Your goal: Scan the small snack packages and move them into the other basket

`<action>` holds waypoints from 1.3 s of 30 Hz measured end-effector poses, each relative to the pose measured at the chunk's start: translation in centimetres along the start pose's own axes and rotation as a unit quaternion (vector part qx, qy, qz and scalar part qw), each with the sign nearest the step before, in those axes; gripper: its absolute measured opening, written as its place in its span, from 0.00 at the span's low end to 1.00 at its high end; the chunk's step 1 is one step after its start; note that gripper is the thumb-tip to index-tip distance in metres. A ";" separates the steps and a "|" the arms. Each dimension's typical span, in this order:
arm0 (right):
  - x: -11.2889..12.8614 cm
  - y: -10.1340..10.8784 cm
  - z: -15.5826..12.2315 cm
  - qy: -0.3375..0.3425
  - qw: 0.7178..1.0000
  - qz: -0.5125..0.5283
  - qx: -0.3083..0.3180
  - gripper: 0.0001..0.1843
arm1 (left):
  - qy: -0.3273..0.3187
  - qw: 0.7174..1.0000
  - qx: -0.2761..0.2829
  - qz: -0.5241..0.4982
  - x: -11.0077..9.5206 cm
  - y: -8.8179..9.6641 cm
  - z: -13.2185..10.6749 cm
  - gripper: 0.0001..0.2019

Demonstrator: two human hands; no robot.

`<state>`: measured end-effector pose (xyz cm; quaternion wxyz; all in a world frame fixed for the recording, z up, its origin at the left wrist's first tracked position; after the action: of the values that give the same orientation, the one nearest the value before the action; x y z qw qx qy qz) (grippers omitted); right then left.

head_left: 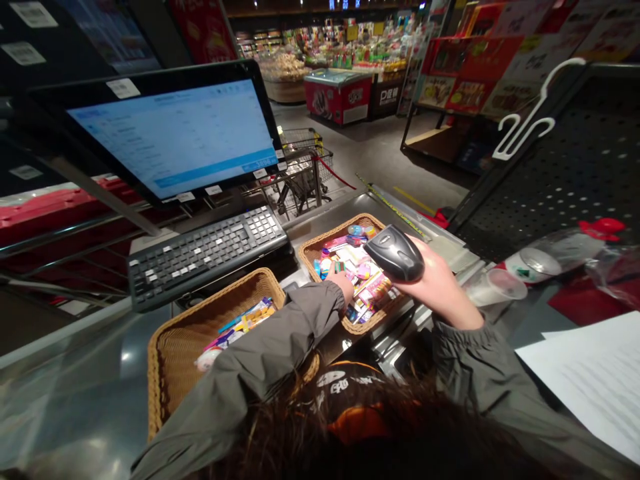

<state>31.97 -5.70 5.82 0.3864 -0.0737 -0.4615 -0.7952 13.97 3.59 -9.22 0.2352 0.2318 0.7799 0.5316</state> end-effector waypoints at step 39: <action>17.4 -7.7 4.5 0.298 0.945 0.023 0.134 0.25 | 0.207 0.800 -0.562 0.025 13.0 13.3 -32.7 0.08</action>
<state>13.65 -9.54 11.41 0.5310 0.2083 -0.4257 -0.7024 -14.81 -7.66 12.35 0.1434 -0.0374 0.3679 0.9180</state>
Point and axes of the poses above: each hand's wrist, its own z-axis towards the middle knuckle, its own y-axis out of the back of the hand, x = y × z, the point moved 2 cm from there along z, towards the middle knuckle, and after that the axes turned 13 degrees about y, right-handed, at the moved point
